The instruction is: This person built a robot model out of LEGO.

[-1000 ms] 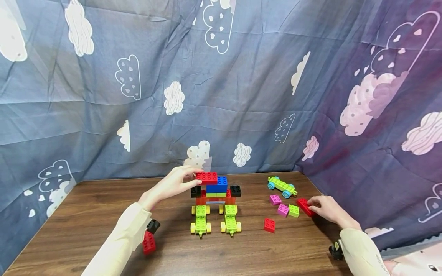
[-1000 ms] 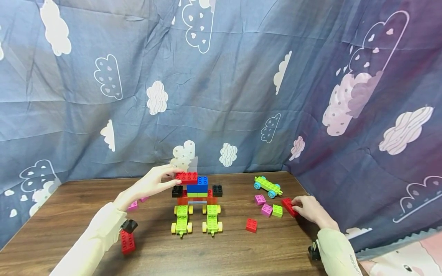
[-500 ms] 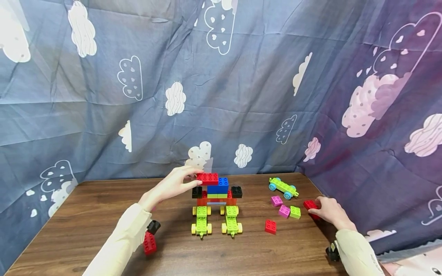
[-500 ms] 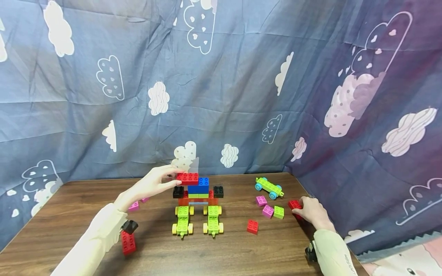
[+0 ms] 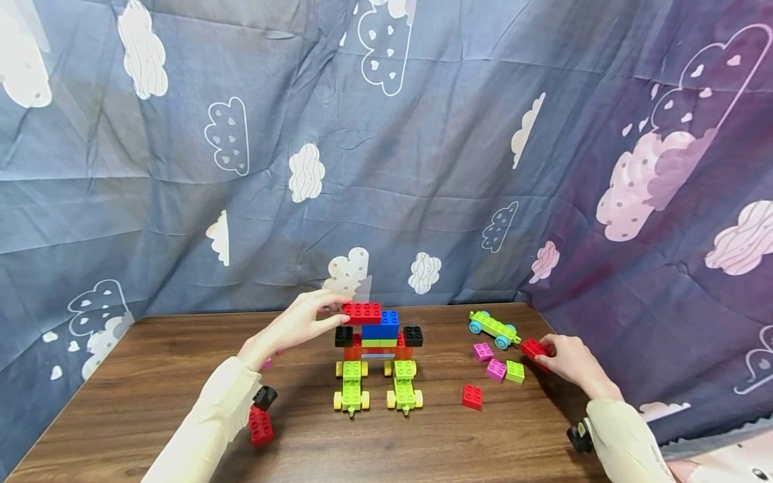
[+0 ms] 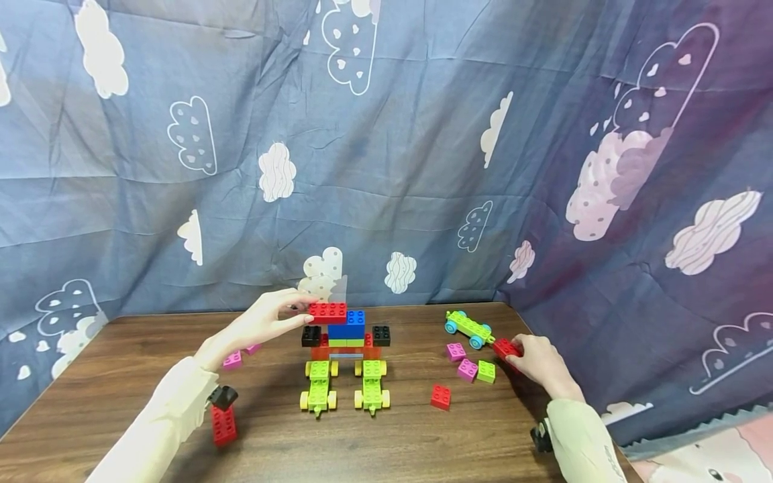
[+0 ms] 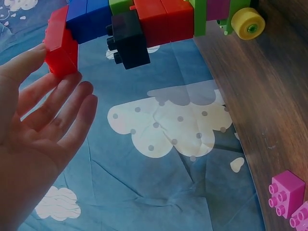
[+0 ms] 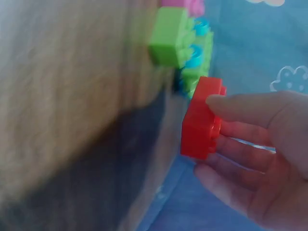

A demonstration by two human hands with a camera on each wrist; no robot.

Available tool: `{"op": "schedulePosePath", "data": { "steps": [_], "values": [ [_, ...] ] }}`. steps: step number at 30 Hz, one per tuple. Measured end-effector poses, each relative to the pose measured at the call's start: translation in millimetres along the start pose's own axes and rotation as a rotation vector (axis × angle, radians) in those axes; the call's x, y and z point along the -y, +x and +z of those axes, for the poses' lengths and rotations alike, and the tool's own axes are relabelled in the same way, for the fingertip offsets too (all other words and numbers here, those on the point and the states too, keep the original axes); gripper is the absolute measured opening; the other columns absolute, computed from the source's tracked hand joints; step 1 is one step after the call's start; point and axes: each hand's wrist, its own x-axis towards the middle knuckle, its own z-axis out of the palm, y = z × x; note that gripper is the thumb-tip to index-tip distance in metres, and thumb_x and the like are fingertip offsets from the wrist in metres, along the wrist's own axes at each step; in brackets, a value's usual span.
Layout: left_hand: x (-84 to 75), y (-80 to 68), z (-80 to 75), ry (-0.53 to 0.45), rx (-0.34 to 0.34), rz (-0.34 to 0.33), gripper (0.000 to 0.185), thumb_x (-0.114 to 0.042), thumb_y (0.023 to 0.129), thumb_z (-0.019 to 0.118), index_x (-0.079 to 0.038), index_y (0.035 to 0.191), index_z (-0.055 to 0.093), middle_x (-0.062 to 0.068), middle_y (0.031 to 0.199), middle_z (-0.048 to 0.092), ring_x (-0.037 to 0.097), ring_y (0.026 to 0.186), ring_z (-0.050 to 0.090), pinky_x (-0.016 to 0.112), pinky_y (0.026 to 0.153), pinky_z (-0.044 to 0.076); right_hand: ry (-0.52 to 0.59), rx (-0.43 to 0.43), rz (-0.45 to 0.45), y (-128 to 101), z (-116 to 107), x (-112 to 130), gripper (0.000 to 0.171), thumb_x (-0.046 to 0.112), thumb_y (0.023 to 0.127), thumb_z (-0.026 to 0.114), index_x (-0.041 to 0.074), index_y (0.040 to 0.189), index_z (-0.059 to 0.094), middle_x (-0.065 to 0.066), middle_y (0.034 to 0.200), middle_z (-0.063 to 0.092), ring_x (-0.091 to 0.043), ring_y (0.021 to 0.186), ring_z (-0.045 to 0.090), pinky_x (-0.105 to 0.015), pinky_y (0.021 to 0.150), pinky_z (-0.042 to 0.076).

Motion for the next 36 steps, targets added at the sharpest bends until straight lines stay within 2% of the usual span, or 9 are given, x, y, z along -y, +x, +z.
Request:
{"op": "schedulePosePath", "data": {
  "steps": [5, 12, 21, 30, 36],
  "values": [
    [0.4, -0.7, 0.2, -0.003, 0.002, -0.005, 0.038, -0.023, 0.094, 0.068, -0.005, 0.128, 0.065, 0.007, 0.111, 0.070, 0.022, 0.098, 0.065, 0.045, 0.094, 0.057, 0.045, -0.039, -0.085, 7.5, -7.8, 23.6, 0.029, 0.015, 0.079, 0.078, -0.003, 0.099, 0.071, -0.014, 0.085, 0.073, -0.020, 0.071, 0.063, -0.041, 0.067, 0.053],
    [0.1, -1.0, 0.8, -0.012, 0.001, -0.013, 0.038, -0.022, 0.093, 0.069, -0.005, 0.127, 0.065, 0.006, 0.113, 0.070, 0.020, 0.098, 0.065, 0.045, 0.094, 0.056, 0.039, -0.085, -0.220, 18.5, -24.5, 66.0, 0.023, 0.011, 0.080, 0.078, 0.002, 0.099, 0.072, -0.007, 0.084, 0.072, -0.015, 0.069, 0.058, -0.037, 0.066, 0.051],
    [-0.1, -0.2, 1.4, -0.028, 0.006, -0.026, 0.038, -0.020, 0.093, 0.069, -0.004, 0.128, 0.065, 0.008, 0.115, 0.070, 0.021, 0.100, 0.066, 0.047, 0.096, 0.055, 0.017, -0.163, -0.423, 26.5, -35.8, 113.4, 0.026, 0.008, 0.079, 0.080, 0.002, 0.103, 0.072, -0.008, 0.093, 0.075, -0.021, 0.080, 0.068, -0.042, 0.074, 0.055],
    [-0.4, 0.0, 0.7, -0.012, 0.002, -0.001, 0.039, -0.022, 0.094, 0.068, -0.004, 0.128, 0.064, 0.009, 0.114, 0.070, 0.022, 0.099, 0.067, 0.049, 0.095, 0.055, 0.066, -0.112, -0.487, 33.9, -42.5, 152.0, 0.029, 0.013, 0.083, 0.078, 0.005, 0.110, 0.072, -0.004, 0.099, 0.075, -0.018, 0.089, 0.069, -0.042, 0.083, 0.056],
    [-0.6, -0.8, 0.3, -0.028, 0.004, -0.026, 0.038, -0.020, 0.093, 0.069, -0.005, 0.128, 0.065, 0.008, 0.115, 0.070, 0.021, 0.100, 0.067, 0.048, 0.097, 0.055, 0.088, -0.103, -0.552, 40.9, -49.6, 180.2, 0.030, 0.013, 0.084, 0.078, 0.006, 0.112, 0.071, -0.004, 0.099, 0.074, -0.016, 0.087, 0.067, -0.039, 0.082, 0.056]
  ]
}}
